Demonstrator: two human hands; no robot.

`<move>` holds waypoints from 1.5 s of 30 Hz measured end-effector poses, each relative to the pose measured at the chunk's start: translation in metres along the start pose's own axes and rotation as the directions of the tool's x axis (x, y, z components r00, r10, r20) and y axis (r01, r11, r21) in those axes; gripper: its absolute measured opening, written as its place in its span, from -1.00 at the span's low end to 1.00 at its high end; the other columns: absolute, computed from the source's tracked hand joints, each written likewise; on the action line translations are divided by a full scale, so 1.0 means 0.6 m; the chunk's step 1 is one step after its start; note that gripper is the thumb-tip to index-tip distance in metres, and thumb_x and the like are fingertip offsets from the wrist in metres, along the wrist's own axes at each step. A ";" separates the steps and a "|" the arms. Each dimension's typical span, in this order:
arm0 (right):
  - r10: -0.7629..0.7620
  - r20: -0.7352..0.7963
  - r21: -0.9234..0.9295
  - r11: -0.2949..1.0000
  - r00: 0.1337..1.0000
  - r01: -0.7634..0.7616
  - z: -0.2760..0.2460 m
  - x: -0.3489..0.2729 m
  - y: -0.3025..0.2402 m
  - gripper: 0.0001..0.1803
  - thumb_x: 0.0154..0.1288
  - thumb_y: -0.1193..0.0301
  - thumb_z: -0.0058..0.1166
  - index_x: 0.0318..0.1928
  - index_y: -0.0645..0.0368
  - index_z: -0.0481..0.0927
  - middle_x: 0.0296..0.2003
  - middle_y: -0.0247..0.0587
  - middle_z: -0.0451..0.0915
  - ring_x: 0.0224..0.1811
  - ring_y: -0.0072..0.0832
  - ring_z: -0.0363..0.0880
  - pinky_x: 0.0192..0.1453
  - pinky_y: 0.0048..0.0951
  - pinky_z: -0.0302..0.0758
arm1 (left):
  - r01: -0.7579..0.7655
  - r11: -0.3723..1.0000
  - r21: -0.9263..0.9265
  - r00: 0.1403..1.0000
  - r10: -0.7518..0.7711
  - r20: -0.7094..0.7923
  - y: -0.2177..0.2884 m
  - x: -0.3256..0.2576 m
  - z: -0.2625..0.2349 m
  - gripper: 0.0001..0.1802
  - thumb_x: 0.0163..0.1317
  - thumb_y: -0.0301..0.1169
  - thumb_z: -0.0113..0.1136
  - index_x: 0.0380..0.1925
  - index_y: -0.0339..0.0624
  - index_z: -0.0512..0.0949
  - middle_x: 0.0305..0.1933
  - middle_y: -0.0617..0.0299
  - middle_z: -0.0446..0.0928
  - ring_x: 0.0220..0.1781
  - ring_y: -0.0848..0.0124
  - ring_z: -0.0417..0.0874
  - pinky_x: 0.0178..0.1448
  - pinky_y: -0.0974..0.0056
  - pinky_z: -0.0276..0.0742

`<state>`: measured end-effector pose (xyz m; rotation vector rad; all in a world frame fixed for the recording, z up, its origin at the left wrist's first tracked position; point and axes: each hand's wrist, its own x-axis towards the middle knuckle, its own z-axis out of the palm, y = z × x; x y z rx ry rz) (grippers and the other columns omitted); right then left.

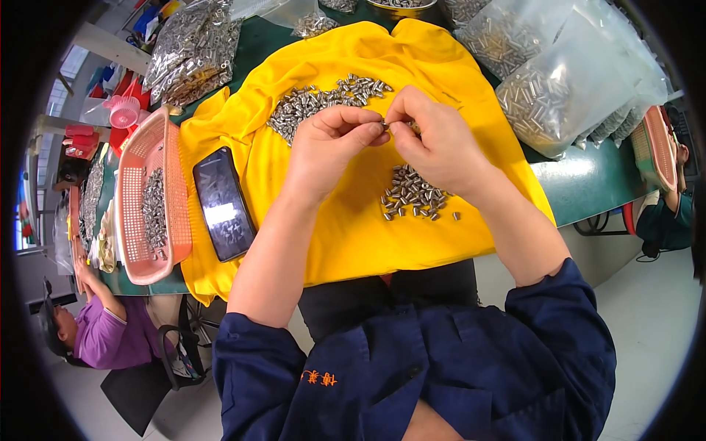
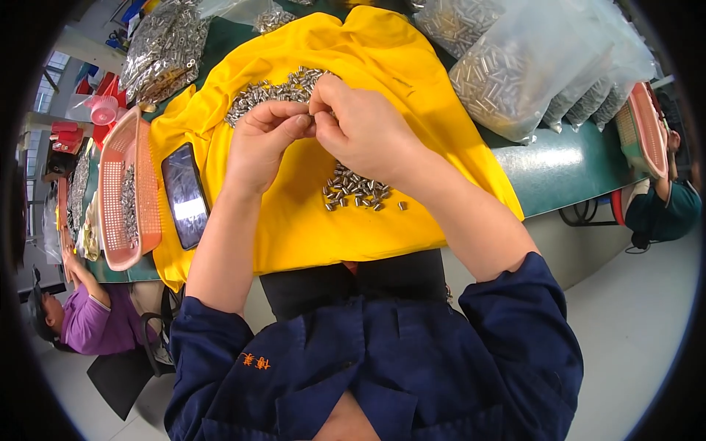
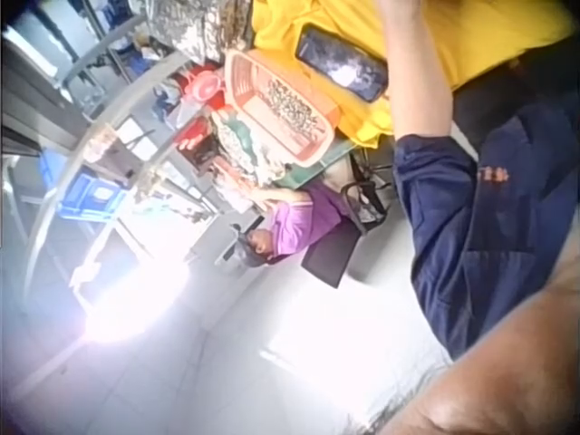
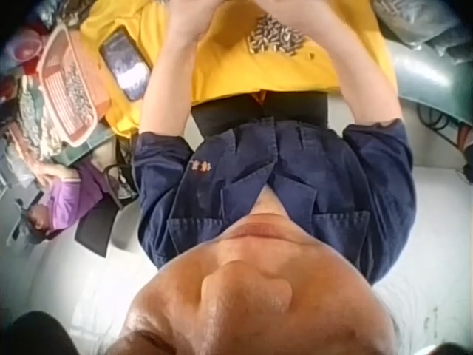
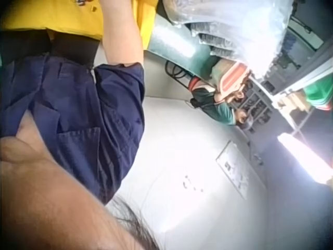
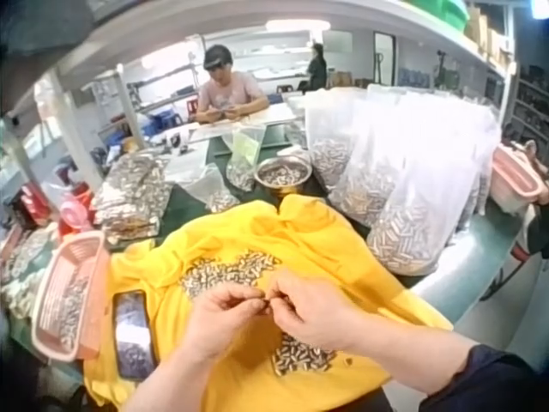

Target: Manually assembling small silver metal hardware components on a workbench.

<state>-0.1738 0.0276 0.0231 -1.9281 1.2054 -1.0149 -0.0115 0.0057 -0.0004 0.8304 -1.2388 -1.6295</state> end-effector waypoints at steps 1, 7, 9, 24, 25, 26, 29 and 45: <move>-0.009 -0.013 -0.044 0.999 1.000 0.009 0.002 0.000 0.002 -0.95 0.09 0.56 -0.14 -0.38 0.22 0.33 -0.54 -0.29 0.37 -0.51 -0.56 0.31 -0.41 -0.58 0.29 | -0.002 1.000 0.000 1.000 0.002 -0.001 0.000 0.000 0.000 -0.88 0.07 -0.58 0.08 -0.34 -0.34 0.48 -0.38 0.17 0.53 -0.33 0.46 0.56 -0.16 0.42 0.49; 0.096 -0.005 0.268 0.959 0.995 -0.091 0.000 0.009 0.011 -0.93 0.06 0.57 -0.12 -0.38 0.23 0.33 -0.52 -0.22 0.39 -0.50 -0.49 0.35 -0.40 -0.55 0.30 | 0.022 0.998 -0.062 1.000 -0.023 -0.009 -0.007 0.005 -0.004 -0.87 0.06 -0.57 0.09 -0.34 -0.33 0.48 -0.37 0.18 0.53 -0.33 0.47 0.56 -0.19 0.43 0.48; 0.038 -0.012 0.159 0.987 0.999 -0.036 -0.002 0.007 0.010 -0.93 0.05 0.57 -0.12 -0.39 0.24 0.34 -0.52 -0.23 0.39 -0.50 -0.50 0.35 -0.40 -0.55 0.30 | 0.070 0.992 -0.109 0.997 -0.071 -0.008 -0.008 0.005 -0.005 -0.88 0.07 -0.56 0.10 -0.35 -0.32 0.48 -0.38 0.18 0.53 -0.34 0.47 0.56 -0.19 0.43 0.48; 0.032 0.099 -0.032 0.999 0.995 -0.029 -0.010 0.005 -0.004 -0.95 0.04 0.58 -0.13 -0.41 0.25 0.35 -0.53 -0.25 0.39 -0.48 -0.50 0.36 -0.38 -0.55 0.31 | 0.105 0.994 0.018 0.993 -0.106 0.056 0.002 0.002 -0.008 -0.87 0.01 -0.55 0.15 -0.39 -0.31 0.50 -0.39 0.29 0.52 -0.35 0.58 0.52 -0.20 0.49 0.44; 0.033 0.099 -0.034 0.999 0.994 -0.030 -0.011 0.005 -0.003 -0.95 0.04 0.58 -0.13 -0.41 0.25 0.35 -0.53 -0.25 0.39 -0.48 -0.50 0.36 -0.38 -0.55 0.31 | 0.118 0.993 -0.004 0.991 -0.117 0.068 0.003 0.003 -0.008 -0.87 0.01 -0.56 0.14 -0.38 -0.31 0.50 -0.40 0.28 0.52 -0.36 0.57 0.52 -0.20 0.50 0.44; 0.047 0.084 0.062 0.997 0.995 -0.052 -0.012 0.006 -0.001 -0.94 0.05 0.54 -0.12 -0.41 0.23 0.35 -0.55 -0.23 0.41 -0.51 -0.48 0.37 -0.41 -0.52 0.31 | 0.131 0.991 -0.025 0.988 -0.129 0.080 0.003 0.003 -0.007 -0.87 0.01 -0.56 0.14 -0.38 -0.32 0.50 -0.40 0.28 0.53 -0.37 0.57 0.52 -0.21 0.50 0.45; 0.033 0.048 0.102 0.994 0.998 -0.038 -0.006 0.005 0.013 -0.93 0.06 0.50 -0.11 -0.40 0.21 0.35 -0.57 -0.24 0.41 -0.54 -0.50 0.36 -0.43 -0.51 0.31 | 0.100 0.993 0.068 0.994 -0.102 0.035 0.007 0.004 -0.001 -0.87 0.01 -0.57 0.13 -0.38 -0.33 0.51 -0.42 0.27 0.53 -0.38 0.56 0.53 -0.21 0.50 0.45; 0.138 -0.086 0.389 0.917 0.987 -0.095 -0.036 0.017 0.026 -0.97 0.13 0.53 -0.12 -0.38 0.22 0.36 -0.51 -0.46 0.36 -0.44 -0.75 0.26 -0.37 -0.70 0.25 | -0.290 0.753 0.590 0.925 0.062 0.375 -0.001 -0.015 0.039 -0.83 -0.10 -0.55 0.18 -0.41 -0.23 0.53 -0.28 0.21 0.52 -0.26 0.37 0.54 -0.18 0.40 0.44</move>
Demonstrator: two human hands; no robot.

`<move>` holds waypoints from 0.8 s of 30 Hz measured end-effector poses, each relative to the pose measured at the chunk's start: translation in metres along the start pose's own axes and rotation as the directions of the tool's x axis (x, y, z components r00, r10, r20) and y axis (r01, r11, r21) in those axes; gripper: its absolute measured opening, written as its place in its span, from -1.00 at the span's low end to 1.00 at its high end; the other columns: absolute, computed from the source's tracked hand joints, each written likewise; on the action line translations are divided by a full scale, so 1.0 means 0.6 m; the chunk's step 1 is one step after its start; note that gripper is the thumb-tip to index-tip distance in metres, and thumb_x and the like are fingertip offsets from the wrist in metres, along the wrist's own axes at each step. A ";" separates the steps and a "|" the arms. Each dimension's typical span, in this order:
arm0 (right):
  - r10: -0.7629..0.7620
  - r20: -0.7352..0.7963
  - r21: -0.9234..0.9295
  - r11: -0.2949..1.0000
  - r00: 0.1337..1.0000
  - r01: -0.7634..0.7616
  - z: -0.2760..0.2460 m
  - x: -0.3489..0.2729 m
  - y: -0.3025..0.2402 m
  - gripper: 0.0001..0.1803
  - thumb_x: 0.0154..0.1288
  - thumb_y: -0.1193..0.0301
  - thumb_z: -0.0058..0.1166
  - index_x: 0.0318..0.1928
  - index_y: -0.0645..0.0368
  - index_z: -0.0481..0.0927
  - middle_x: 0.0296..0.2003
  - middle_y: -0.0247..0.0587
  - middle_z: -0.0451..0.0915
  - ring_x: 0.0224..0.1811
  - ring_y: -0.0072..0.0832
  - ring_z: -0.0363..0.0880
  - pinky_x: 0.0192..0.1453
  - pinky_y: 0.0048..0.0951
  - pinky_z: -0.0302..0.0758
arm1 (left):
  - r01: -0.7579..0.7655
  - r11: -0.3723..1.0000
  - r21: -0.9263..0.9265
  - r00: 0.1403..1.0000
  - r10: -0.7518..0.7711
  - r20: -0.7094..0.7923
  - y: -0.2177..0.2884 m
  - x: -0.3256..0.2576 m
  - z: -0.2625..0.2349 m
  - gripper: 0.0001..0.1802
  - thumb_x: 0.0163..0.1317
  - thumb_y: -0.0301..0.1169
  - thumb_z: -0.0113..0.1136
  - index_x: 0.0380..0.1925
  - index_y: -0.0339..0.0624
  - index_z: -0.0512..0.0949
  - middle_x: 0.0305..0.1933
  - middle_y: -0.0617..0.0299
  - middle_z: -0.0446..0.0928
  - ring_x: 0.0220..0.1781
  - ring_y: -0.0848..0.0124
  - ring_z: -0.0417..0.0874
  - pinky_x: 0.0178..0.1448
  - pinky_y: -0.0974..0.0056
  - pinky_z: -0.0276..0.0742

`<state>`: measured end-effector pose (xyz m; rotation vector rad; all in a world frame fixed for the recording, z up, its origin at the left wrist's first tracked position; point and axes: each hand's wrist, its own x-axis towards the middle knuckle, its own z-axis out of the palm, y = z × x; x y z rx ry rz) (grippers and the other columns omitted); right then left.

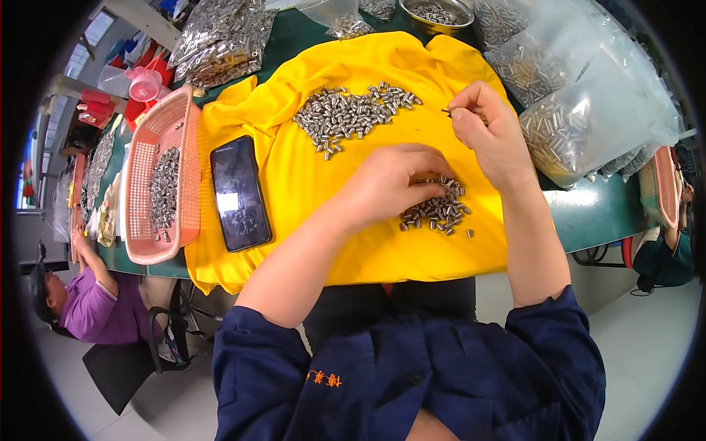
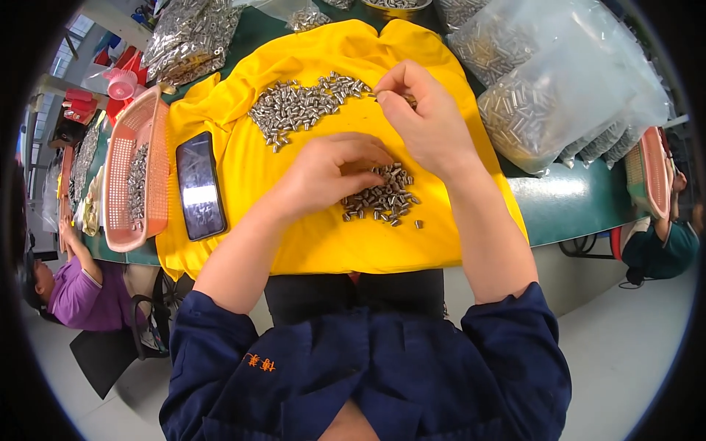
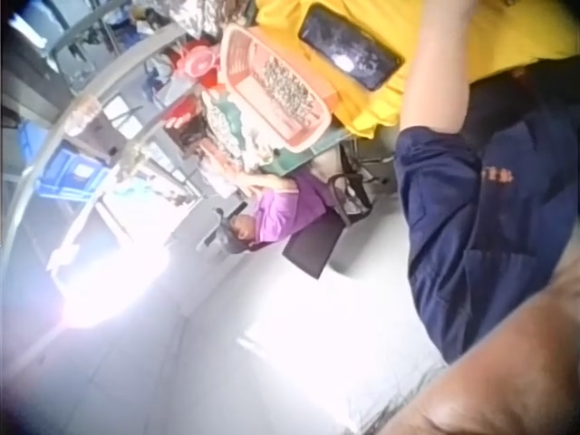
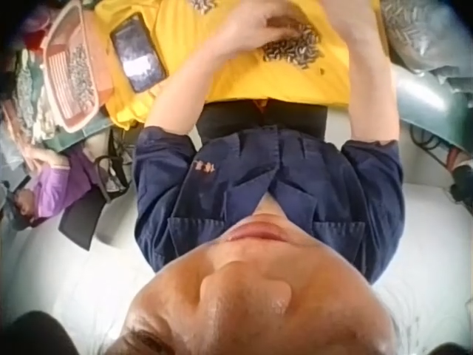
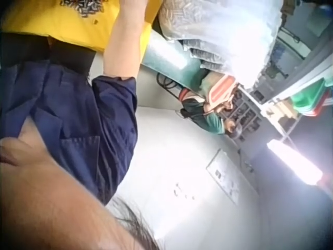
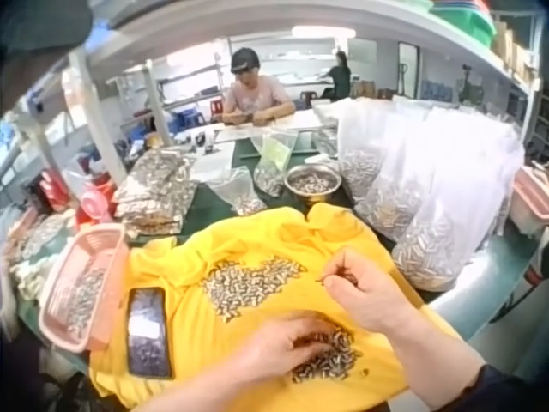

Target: Manually assembling small silver metal hardware components on a workbench.

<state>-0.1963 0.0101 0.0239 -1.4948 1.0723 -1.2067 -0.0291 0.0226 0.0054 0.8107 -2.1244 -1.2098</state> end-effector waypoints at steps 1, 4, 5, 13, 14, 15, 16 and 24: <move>0.021 0.011 0.028 0.999 1.000 -0.022 0.000 0.000 -0.001 -0.96 0.13 0.53 -0.11 -0.38 0.22 0.36 -0.49 -0.45 0.37 -0.43 -0.73 0.28 -0.34 -0.69 0.26 | 0.002 1.000 -0.001 1.000 -0.002 -0.001 -0.002 0.000 -0.003 -0.83 -0.10 -0.55 0.18 -0.41 -0.23 0.53 -0.28 0.21 0.52 -0.26 0.37 0.54 -0.18 0.40 0.44; 0.057 0.020 -0.049 0.997 0.998 -0.056 0.005 0.001 -0.002 -0.97 0.12 0.53 -0.11 -0.38 0.22 0.36 -0.48 -0.44 0.37 -0.42 -0.72 0.28 -0.34 -0.69 0.26 | -0.029 0.974 0.226 0.964 0.087 -0.251 -0.007 -0.005 -0.020 -0.82 -0.12 -0.54 0.19 -0.42 -0.20 0.53 -0.28 0.19 0.52 -0.24 0.31 0.54 -0.15 0.35 0.44; 0.055 0.024 -0.046 0.997 0.998 -0.054 0.006 0.001 -0.001 -0.97 0.12 0.53 -0.11 -0.38 0.22 0.36 -0.48 -0.44 0.37 -0.42 -0.72 0.28 -0.34 -0.69 0.26 | -0.025 0.973 0.229 0.963 0.085 -0.254 -0.009 -0.007 -0.024 -0.82 -0.12 -0.54 0.19 -0.42 -0.20 0.53 -0.28 0.19 0.52 -0.24 0.31 0.54 -0.15 0.35 0.44; 0.050 0.020 -0.073 0.996 0.999 -0.048 0.011 -0.001 -0.001 -0.93 0.12 0.50 -0.11 -0.36 0.22 0.37 -0.51 -0.42 0.37 -0.48 -0.72 0.28 -0.40 -0.68 0.26 | 0.111 0.936 0.335 0.786 0.123 -0.606 -0.039 -0.012 -0.089 -0.88 -0.09 -0.53 0.16 -0.46 -0.19 0.55 -0.43 0.16 0.53 -0.38 0.27 0.55 -0.25 0.34 0.44; 0.046 0.022 -0.069 0.997 0.999 -0.044 0.013 -0.001 0.002 -0.93 0.12 0.50 -0.11 -0.36 0.22 0.37 -0.51 -0.42 0.37 -0.48 -0.72 0.28 -0.40 -0.68 0.26 | 0.207 0.917 0.343 0.812 0.034 -0.582 -0.039 -0.010 -0.091 -0.88 -0.09 -0.52 0.16 -0.46 -0.18 0.56 -0.42 0.16 0.53 -0.37 0.25 0.54 -0.24 0.33 0.44; 0.010 0.021 -0.086 0.996 1.000 -0.008 0.016 -0.001 0.008 -0.93 0.12 0.50 -0.11 -0.36 0.22 0.37 -0.52 -0.42 0.37 -0.49 -0.72 0.27 -0.42 -0.68 0.26 | 0.165 0.857 0.488 0.874 0.102 -0.475 -0.056 -0.006 -0.087 -0.89 -0.06 -0.44 0.15 -0.47 -0.14 0.56 -0.43 0.15 0.52 -0.34 0.23 0.54 -0.23 0.28 0.44; -0.019 0.021 -0.102 0.995 1.000 0.021 0.017 -0.003 0.012 -0.92 0.12 0.49 -0.11 -0.36 0.22 0.37 -0.52 -0.42 0.37 -0.50 -0.72 0.26 -0.43 -0.68 0.25 | 0.172 0.856 0.488 0.874 0.096 -0.476 -0.054 -0.001 -0.084 -0.89 -0.06 -0.44 0.15 -0.47 -0.14 0.56 -0.43 0.15 0.52 -0.34 0.23 0.54 -0.23 0.28 0.44; -0.034 0.025 -0.108 0.994 0.999 0.037 0.012 0.004 0.006 -0.90 0.12 0.48 -0.11 -0.34 0.24 0.39 -0.50 -0.42 0.39 -0.46 -0.71 0.29 -0.39 -0.67 0.28 | 0.295 0.515 0.805 0.950 -0.069 -0.304 -0.048 0.033 -0.074 -0.87 -0.04 -0.34 0.12 -0.51 -0.13 0.54 -0.46 0.12 0.48 -0.33 0.17 0.51 -0.25 0.16 0.40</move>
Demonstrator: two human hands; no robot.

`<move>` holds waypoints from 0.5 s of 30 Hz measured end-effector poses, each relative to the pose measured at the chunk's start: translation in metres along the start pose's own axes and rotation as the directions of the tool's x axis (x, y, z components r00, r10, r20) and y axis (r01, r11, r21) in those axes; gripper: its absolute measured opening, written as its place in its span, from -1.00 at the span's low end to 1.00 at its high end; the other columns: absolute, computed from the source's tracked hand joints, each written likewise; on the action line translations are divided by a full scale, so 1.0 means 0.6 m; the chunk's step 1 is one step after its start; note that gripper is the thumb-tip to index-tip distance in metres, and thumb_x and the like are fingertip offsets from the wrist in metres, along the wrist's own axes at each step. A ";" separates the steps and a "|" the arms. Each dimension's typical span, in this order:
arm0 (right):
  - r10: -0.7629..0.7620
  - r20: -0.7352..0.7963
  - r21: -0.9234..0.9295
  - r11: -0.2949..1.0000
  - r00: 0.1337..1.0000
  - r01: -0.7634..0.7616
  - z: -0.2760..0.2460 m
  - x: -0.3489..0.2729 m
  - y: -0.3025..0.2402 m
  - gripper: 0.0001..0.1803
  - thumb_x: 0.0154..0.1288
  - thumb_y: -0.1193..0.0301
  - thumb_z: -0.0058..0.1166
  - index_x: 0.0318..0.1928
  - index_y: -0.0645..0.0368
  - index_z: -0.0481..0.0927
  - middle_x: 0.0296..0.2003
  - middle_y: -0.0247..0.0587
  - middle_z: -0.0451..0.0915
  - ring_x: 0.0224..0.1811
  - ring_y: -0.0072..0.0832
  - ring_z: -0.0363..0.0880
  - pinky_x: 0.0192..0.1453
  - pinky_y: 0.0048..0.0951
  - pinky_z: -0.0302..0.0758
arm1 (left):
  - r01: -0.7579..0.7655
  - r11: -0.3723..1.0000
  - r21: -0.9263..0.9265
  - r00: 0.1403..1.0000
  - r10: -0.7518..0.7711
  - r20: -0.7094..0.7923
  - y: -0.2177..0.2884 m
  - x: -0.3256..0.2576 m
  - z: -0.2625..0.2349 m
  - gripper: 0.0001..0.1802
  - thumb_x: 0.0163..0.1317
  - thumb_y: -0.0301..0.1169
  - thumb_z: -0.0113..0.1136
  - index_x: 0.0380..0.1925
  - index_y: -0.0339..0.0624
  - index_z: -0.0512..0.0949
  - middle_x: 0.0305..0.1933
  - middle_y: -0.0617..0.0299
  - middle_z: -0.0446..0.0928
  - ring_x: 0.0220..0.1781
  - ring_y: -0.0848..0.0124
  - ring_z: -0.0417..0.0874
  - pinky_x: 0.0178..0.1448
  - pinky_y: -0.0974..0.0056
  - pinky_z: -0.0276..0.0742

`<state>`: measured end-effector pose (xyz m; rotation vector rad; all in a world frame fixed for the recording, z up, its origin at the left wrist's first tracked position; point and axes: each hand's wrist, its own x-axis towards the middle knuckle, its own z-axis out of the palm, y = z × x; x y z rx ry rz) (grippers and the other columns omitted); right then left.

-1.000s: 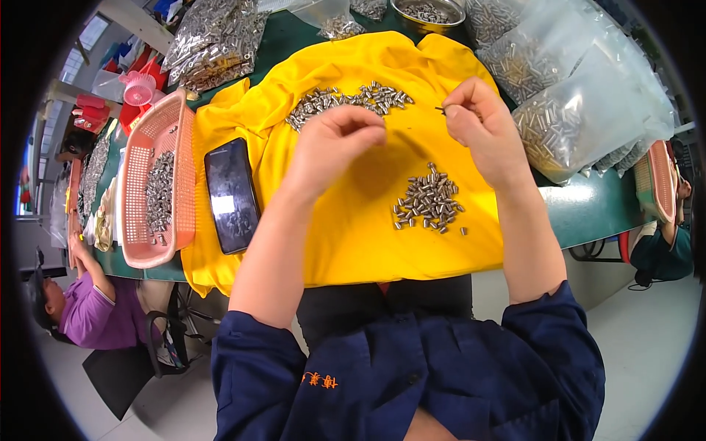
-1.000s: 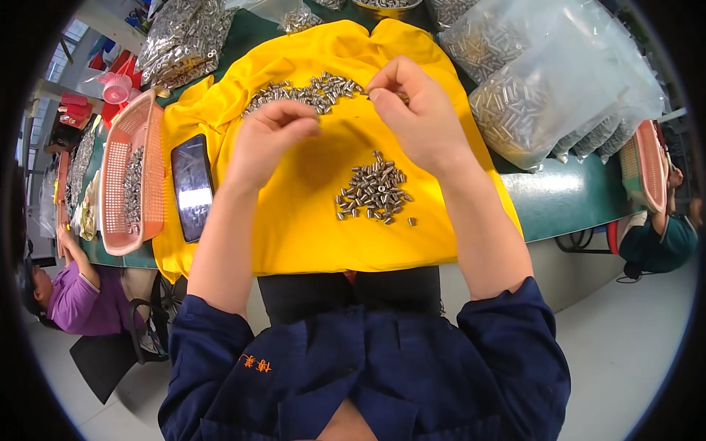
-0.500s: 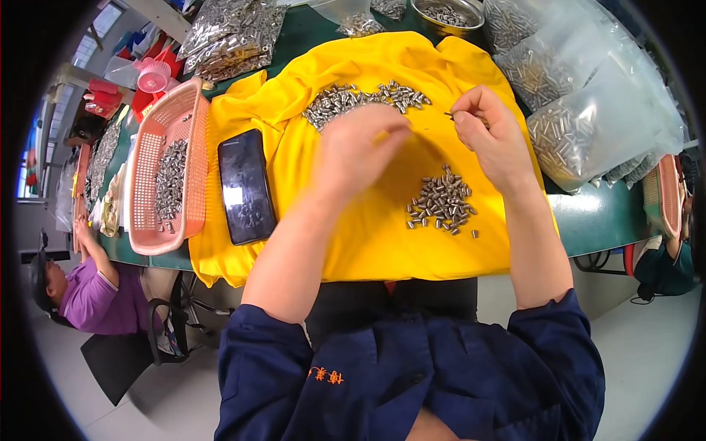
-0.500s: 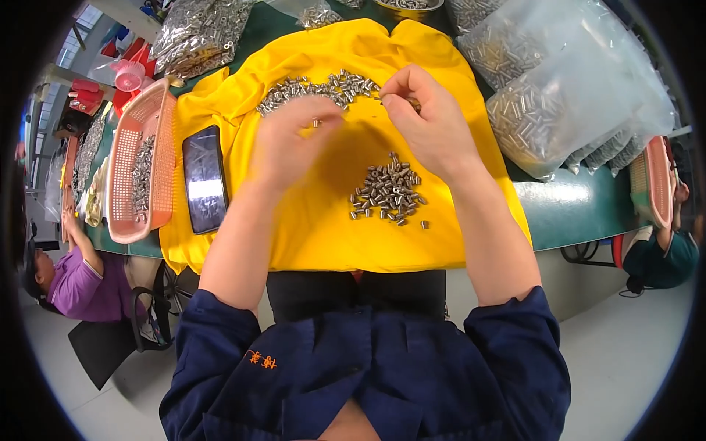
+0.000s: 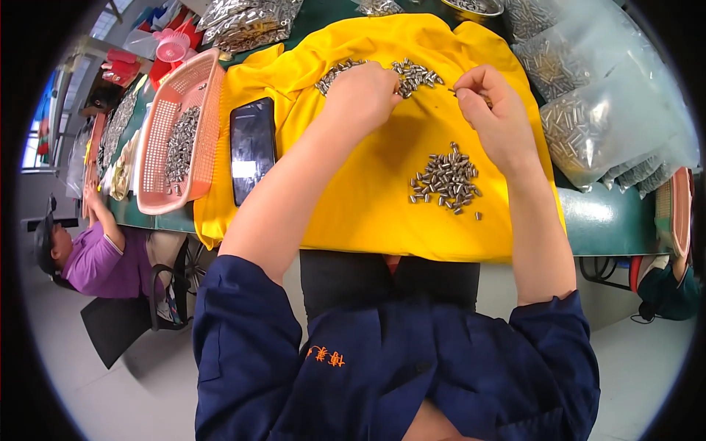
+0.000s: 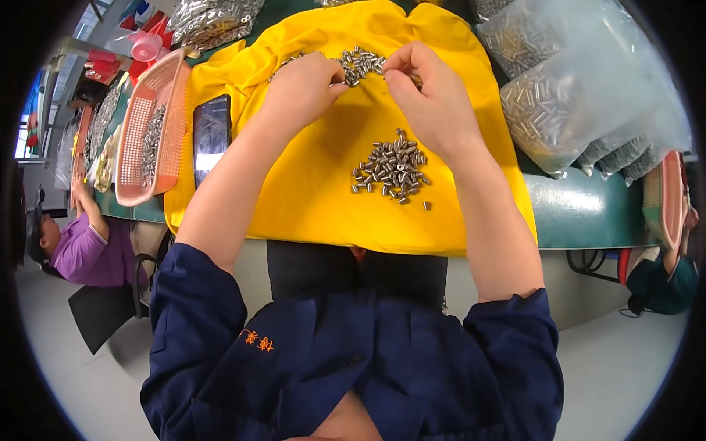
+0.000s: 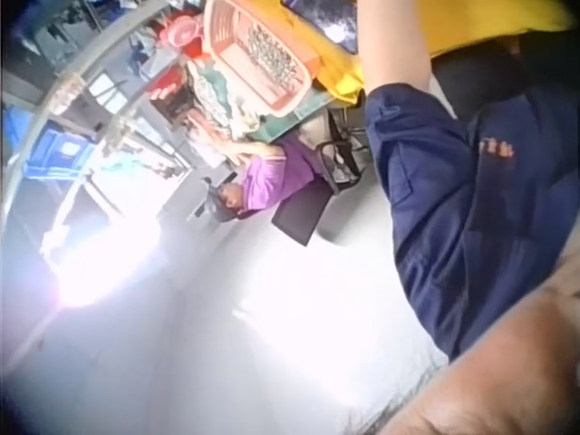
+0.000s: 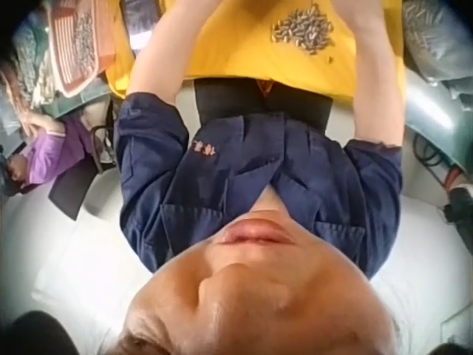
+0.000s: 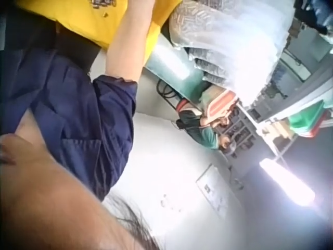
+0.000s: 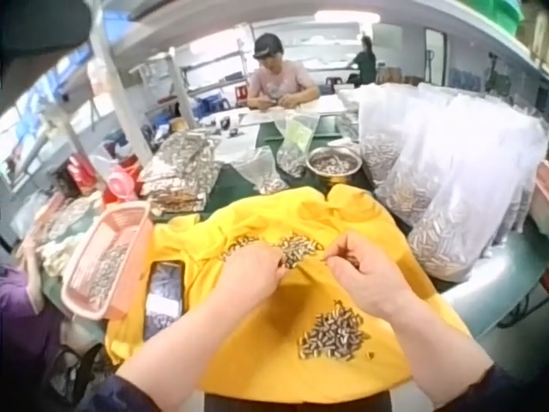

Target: Manually assembling small silver metal hardware components on a workbench.

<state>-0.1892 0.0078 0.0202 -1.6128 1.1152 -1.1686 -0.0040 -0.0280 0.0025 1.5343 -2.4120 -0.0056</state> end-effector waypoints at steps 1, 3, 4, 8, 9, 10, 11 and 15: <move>0.046 0.020 0.002 0.999 0.999 -0.046 0.002 -0.001 -0.003 -0.90 0.12 0.48 -0.11 -0.35 0.24 0.39 -0.49 -0.42 0.39 -0.45 -0.71 0.29 -0.37 -0.67 0.28 | -0.004 0.999 0.040 0.998 0.001 0.059 -0.002 0.001 0.000 -0.87 -0.04 -0.35 0.11 -0.51 -0.14 0.54 -0.47 0.11 0.48 -0.33 0.16 0.51 -0.26 0.15 0.41; 0.080 0.046 0.007 0.997 0.996 -0.081 0.006 -0.001 -0.005 -0.90 0.11 0.48 -0.11 -0.35 0.24 0.39 -0.49 -0.42 0.39 -0.43 -0.70 0.30 -0.36 -0.67 0.28 | -0.079 0.988 0.133 0.992 0.065 0.108 -0.008 0.005 0.007 -0.88 -0.05 -0.36 0.10 -0.54 -0.16 0.53 -0.49 0.08 0.47 -0.34 0.16 0.52 -0.27 0.12 0.43; 0.080 0.041 0.009 0.997 0.996 -0.081 0.006 -0.004 -0.001 -0.91 0.11 0.48 -0.11 -0.35 0.24 0.39 -0.49 -0.41 0.39 -0.43 -0.70 0.29 -0.35 -0.67 0.28 | -0.102 0.983 0.153 0.986 0.079 0.144 -0.004 0.008 0.008 -0.88 -0.06 -0.36 0.10 -0.55 -0.16 0.52 -0.49 0.08 0.47 -0.34 0.16 0.52 -0.27 0.13 0.43; 0.082 0.042 -0.012 0.997 0.996 -0.081 0.007 -0.008 -0.007 -0.92 0.12 0.49 -0.11 -0.37 0.24 0.38 -0.49 -0.41 0.39 -0.42 -0.70 0.29 -0.35 -0.67 0.28 | -0.093 0.986 0.141 0.988 0.074 0.134 -0.001 0.007 0.000 -0.91 -0.07 -0.40 0.09 -0.56 -0.16 0.52 -0.46 0.07 0.47 -0.34 0.14 0.52 -0.27 0.15 0.43; 0.100 0.054 -0.009 0.995 0.994 -0.099 0.007 -0.008 -0.008 -0.92 0.12 0.49 -0.11 -0.37 0.24 0.38 -0.48 -0.41 0.39 -0.42 -0.70 0.30 -0.35 -0.68 0.28 | -0.073 0.992 0.102 0.992 0.061 0.114 0.000 0.004 -0.002 -0.91 -0.07 -0.42 0.08 -0.55 -0.16 0.53 -0.43 0.06 0.49 -0.35 0.14 0.53 -0.27 0.17 0.44; 0.096 0.040 -0.011 0.995 0.995 -0.096 0.002 -0.009 -0.006 -0.92 0.12 0.49 -0.11 -0.37 0.24 0.38 -0.48 -0.41 0.39 -0.42 -0.70 0.30 -0.35 -0.68 0.28 | -0.086 0.991 0.102 0.991 0.075 0.110 0.009 0.005 -0.011 -0.91 -0.07 -0.42 0.08 -0.55 -0.16 0.53 -0.43 0.06 0.49 -0.35 0.14 0.53 -0.27 0.17 0.44; 0.060 0.029 -0.003 0.998 0.998 -0.060 0.000 -0.009 -0.003 -0.93 0.12 0.50 -0.11 -0.36 0.23 0.38 -0.48 -0.41 0.39 -0.42 -0.70 0.30 -0.35 -0.68 0.28 | 0.018 0.994 -0.105 0.997 -0.010 0.071 0.018 0.002 -0.030 -0.91 -0.04 -0.45 0.08 -0.50 -0.19 0.52 -0.40 0.07 0.50 -0.35 0.20 0.55 -0.26 0.23 0.45; 0.054 0.055 0.151 0.987 0.997 -0.062 0.008 -0.011 -0.004 -0.93 0.12 0.52 -0.12 -0.34 0.21 0.36 -0.50 -0.41 0.38 -0.44 -0.71 0.29 -0.37 -0.68 0.28 | 0.251 0.261 -0.932 0.961 -0.183 0.207 0.028 -0.026 -0.026 -0.87 -0.02 -0.56 0.09 -0.40 -0.35 0.49 -0.39 0.17 0.54 -0.36 0.43 0.59 -0.23 0.43 0.48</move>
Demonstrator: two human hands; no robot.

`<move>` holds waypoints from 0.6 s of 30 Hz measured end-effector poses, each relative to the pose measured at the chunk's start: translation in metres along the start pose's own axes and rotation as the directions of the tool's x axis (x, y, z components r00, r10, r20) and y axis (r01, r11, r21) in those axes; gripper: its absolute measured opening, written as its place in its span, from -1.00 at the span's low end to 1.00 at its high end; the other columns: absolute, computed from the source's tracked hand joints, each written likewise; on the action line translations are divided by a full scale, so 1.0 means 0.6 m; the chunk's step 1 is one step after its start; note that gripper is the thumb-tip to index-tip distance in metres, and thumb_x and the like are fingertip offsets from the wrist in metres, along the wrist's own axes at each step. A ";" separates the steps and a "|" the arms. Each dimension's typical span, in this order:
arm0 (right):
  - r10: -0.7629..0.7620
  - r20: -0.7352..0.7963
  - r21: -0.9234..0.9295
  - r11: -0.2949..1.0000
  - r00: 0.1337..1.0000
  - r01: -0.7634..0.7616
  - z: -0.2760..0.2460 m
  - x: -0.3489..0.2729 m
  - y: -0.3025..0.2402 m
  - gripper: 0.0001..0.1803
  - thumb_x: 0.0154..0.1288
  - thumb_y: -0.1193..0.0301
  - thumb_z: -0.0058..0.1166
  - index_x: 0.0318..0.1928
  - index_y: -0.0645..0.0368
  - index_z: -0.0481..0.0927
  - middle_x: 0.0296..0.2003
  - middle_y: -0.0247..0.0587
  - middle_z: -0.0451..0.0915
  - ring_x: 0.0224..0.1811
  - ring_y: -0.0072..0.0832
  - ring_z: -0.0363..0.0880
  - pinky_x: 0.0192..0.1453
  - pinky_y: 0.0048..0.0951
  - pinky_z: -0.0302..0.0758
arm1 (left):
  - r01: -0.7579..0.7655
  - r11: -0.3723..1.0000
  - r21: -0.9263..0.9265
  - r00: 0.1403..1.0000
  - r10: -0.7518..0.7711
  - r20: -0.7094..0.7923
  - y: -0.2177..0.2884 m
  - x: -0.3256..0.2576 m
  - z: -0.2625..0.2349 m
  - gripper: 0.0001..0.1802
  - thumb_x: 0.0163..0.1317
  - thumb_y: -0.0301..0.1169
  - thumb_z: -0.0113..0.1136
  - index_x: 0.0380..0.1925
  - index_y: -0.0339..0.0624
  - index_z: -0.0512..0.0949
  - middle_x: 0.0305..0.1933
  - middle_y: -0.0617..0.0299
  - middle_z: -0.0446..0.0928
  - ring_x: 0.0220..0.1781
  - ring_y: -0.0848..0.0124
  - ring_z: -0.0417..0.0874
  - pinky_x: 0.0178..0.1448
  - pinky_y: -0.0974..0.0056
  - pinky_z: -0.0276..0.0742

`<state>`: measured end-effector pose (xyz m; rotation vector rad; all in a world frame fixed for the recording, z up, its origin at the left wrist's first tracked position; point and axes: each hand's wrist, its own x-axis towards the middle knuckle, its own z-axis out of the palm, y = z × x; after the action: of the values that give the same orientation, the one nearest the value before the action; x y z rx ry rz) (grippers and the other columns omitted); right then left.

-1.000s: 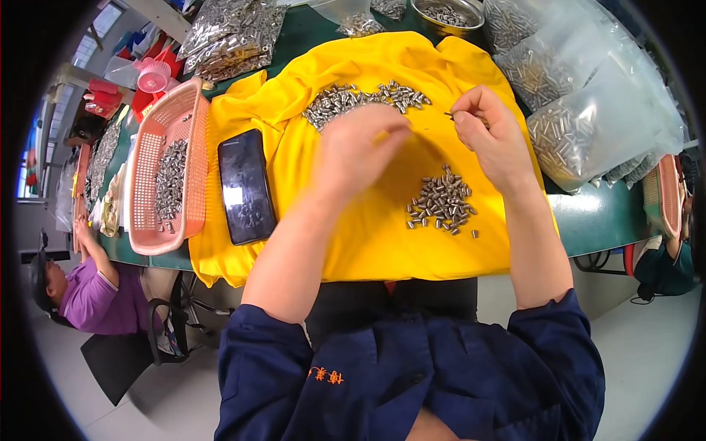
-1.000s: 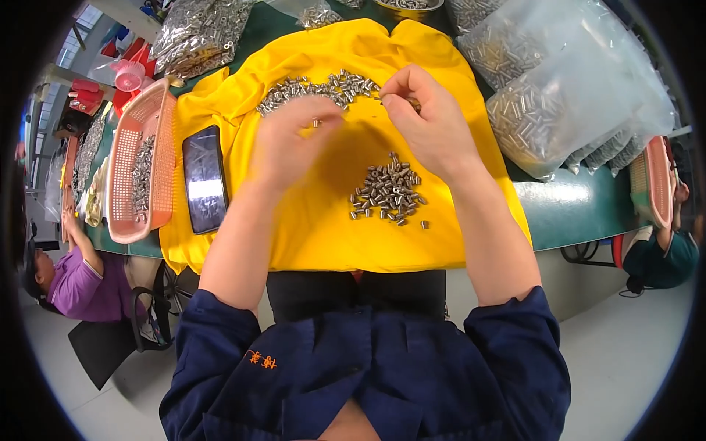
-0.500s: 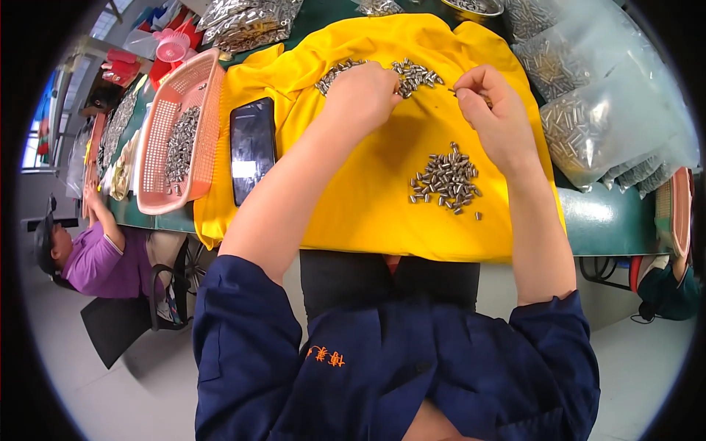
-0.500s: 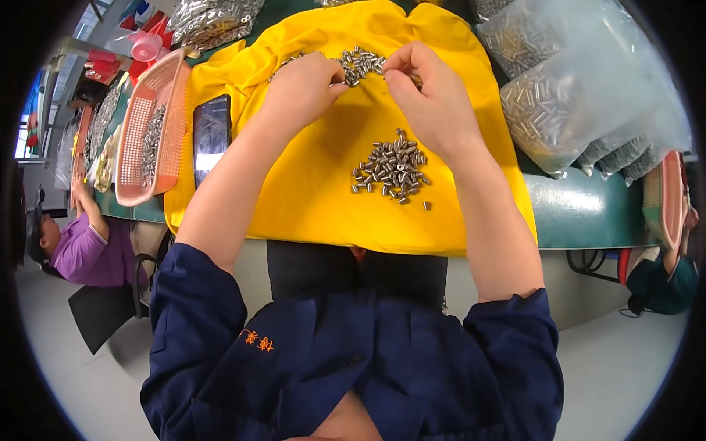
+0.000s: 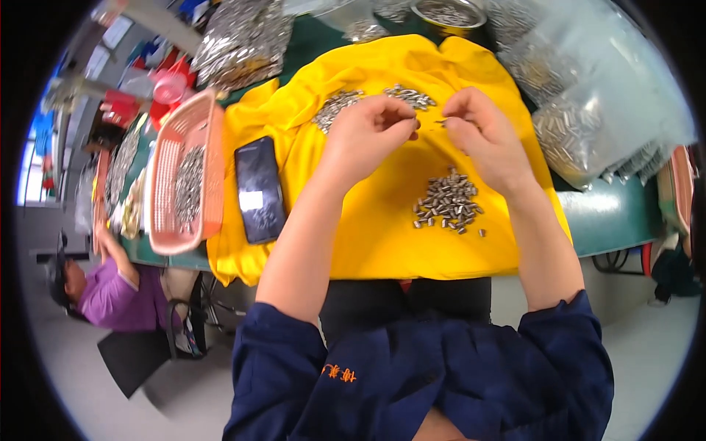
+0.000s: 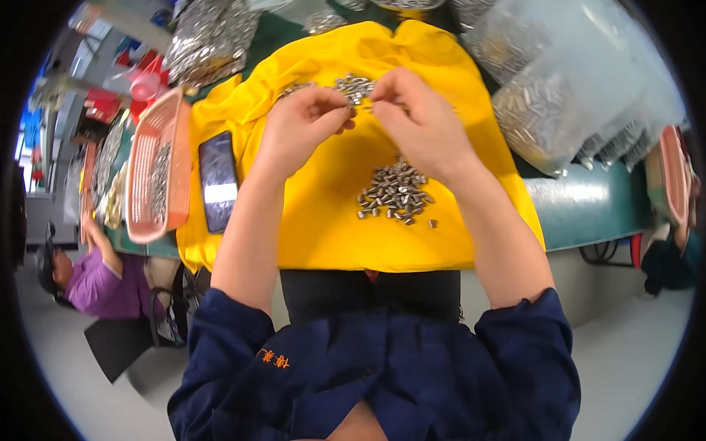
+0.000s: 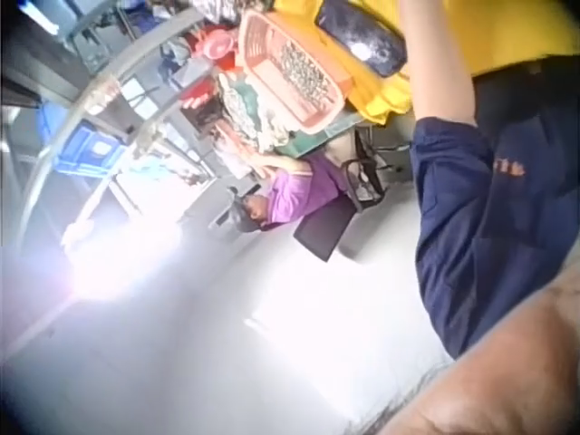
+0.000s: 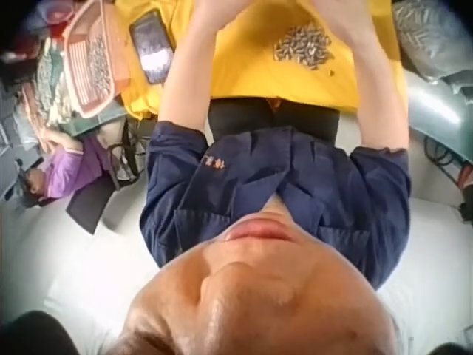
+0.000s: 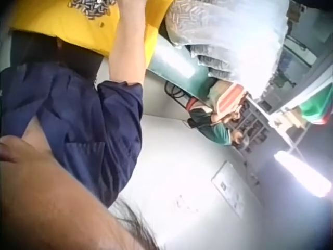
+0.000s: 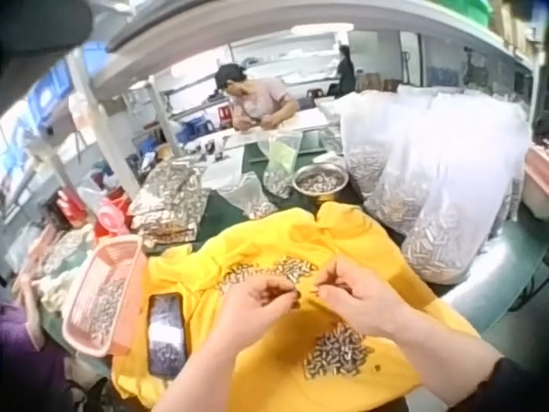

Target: Manually assembling small silver metal hardware components on a workbench.

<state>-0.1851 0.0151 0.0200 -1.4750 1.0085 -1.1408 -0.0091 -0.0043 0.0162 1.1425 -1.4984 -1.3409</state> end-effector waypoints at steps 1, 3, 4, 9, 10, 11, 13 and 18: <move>-0.013 0.038 -0.011 1.000 0.999 0.013 -0.001 0.000 -0.001 -0.93 0.13 0.53 -0.14 -0.33 0.19 0.34 -0.48 -0.46 0.33 -0.44 -0.75 0.24 -0.38 -0.72 0.23 | 0.034 0.994 -0.101 0.999 -0.031 0.027 -0.005 -0.003 0.005 -0.83 0.00 -0.56 0.11 -0.35 -0.36 0.47 -0.39 0.20 0.53 -0.35 0.47 0.57 -0.22 0.46 0.47; -0.027 0.083 -0.093 0.995 0.996 0.035 -0.005 -0.001 -0.006 -0.95 0.13 0.55 -0.14 -0.35 0.17 0.33 -0.47 -0.50 0.28 -0.45 -0.78 0.20 -0.40 -0.75 0.20 | 0.060 0.969 -0.240 0.997 -0.046 0.064 -0.012 -0.006 0.015 -0.82 0.02 -0.57 0.11 -0.32 -0.37 0.48 -0.38 0.22 0.53 -0.34 0.49 0.56 -0.20 0.47 0.47; -0.019 0.068 -0.101 0.995 0.997 0.026 -0.004 -0.002 -0.010 -0.95 0.13 0.55 -0.14 -0.35 0.17 0.33 -0.47 -0.50 0.28 -0.45 -0.78 0.20 -0.40 -0.75 0.20 | 0.065 0.967 -0.245 0.996 -0.047 0.081 -0.010 -0.007 0.015 -0.82 0.02 -0.57 0.11 -0.32 -0.37 0.48 -0.38 0.22 0.53 -0.34 0.49 0.56 -0.20 0.47 0.47; -0.019 0.072 -0.165 0.986 0.997 0.031 0.000 -0.003 -0.010 -0.98 0.11 0.55 -0.15 -0.41 0.20 0.33 -0.52 -0.47 0.29 -0.52 -0.76 0.20 -0.49 -0.71 0.21 | 0.039 0.966 -0.254 0.993 -0.009 0.120 -0.011 -0.009 0.011 -0.84 0.02 -0.61 0.10 -0.33 -0.36 0.50 -0.38 0.20 0.53 -0.34 0.50 0.56 -0.19 0.47 0.47; -0.021 0.074 -0.196 0.980 0.997 0.036 0.001 -0.003 -0.010 -0.99 0.10 0.55 -0.15 -0.41 0.20 0.33 -0.53 -0.47 0.30 -0.52 -0.75 0.21 -0.49 -0.70 0.21 | 0.027 0.962 -0.271 0.993 0.006 0.120 -0.013 -0.010 0.011 -0.83 0.02 -0.61 0.10 -0.33 -0.36 0.50 -0.38 0.20 0.54 -0.34 0.50 0.56 -0.20 0.47 0.47; -0.017 0.071 -0.197 0.980 0.997 0.031 0.001 -0.003 -0.010 -0.99 0.10 0.55 -0.15 -0.41 0.20 0.33 -0.53 -0.47 0.30 -0.52 -0.75 0.21 -0.49 -0.70 0.21 | 0.030 0.962 -0.273 0.992 0.004 0.123 -0.015 -0.009 0.010 -0.83 0.02 -0.61 0.10 -0.33 -0.36 0.50 -0.38 0.20 0.54 -0.34 0.50 0.56 -0.20 0.47 0.47; -0.022 0.047 -0.210 0.977 0.999 0.032 0.002 -0.002 -0.010 -0.92 0.01 0.48 -0.12 -0.44 0.22 0.35 -0.60 -0.24 0.41 -0.56 -0.50 0.36 -0.45 -0.52 0.31 | 0.011 0.968 -0.251 0.991 0.023 0.128 -0.017 -0.008 0.009 -0.84 0.02 -0.61 0.10 -0.34 -0.36 0.50 -0.39 0.21 0.54 -0.34 0.51 0.56 -0.21 0.48 0.46; -0.095 0.089 -0.441 0.889 0.992 0.124 0.005 -0.005 -0.015 -0.92 0.03 0.46 -0.13 -0.46 0.21 0.34 -0.61 -0.11 0.42 -0.56 -0.27 0.40 -0.47 -0.38 0.32 | -0.001 0.985 -0.172 0.993 0.021 0.114 -0.019 -0.011 0.012 -0.86 0.02 -0.61 0.10 -0.37 -0.36 0.51 -0.40 0.23 0.54 -0.36 0.55 0.54 -0.24 0.52 0.44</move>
<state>-0.1822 0.0204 0.0282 -1.9427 1.2085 -0.9675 -0.0132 0.0035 0.0042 0.9604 -1.4365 -1.5197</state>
